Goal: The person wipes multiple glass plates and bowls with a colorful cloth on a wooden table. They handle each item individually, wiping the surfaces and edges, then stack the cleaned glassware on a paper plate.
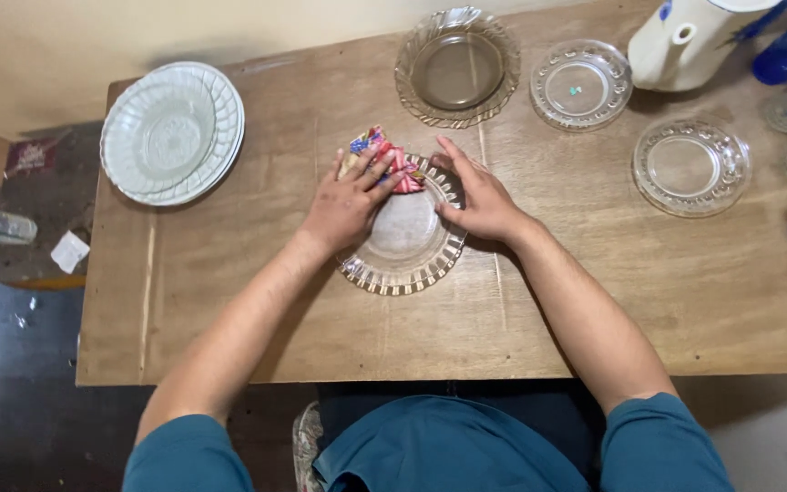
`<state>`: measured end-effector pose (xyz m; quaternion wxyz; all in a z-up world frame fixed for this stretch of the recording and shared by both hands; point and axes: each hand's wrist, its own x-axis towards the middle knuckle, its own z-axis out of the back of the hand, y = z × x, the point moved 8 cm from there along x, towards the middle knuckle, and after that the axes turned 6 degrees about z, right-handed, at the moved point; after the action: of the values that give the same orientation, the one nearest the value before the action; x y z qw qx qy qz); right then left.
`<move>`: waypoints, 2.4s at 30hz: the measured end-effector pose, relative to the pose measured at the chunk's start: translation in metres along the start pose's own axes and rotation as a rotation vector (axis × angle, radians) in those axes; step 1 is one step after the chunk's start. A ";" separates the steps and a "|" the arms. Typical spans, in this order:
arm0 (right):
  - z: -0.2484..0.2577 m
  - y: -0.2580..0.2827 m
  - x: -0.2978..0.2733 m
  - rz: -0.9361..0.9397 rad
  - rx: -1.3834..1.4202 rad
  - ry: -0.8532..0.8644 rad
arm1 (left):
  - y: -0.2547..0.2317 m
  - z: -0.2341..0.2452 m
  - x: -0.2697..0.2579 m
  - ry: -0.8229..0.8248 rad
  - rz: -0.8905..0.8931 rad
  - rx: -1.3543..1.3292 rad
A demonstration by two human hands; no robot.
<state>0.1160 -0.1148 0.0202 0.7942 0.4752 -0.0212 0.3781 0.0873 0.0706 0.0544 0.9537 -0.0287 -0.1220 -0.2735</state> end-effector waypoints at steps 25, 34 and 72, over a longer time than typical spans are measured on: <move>-0.007 -0.001 0.000 -0.053 -0.046 0.047 | -0.066 0.055 -0.122 0.268 0.231 -0.299; -0.004 0.000 -0.003 -0.013 -0.067 0.013 | -0.104 0.035 -0.087 0.219 0.113 -0.406; 0.003 0.002 0.003 0.023 -0.045 -0.117 | -0.001 0.010 -0.088 0.267 0.365 -0.026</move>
<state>0.1175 -0.1148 0.0243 0.7978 0.4780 -0.0818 0.3582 0.0122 0.1162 0.0419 0.9946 -0.0260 0.0160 -0.0992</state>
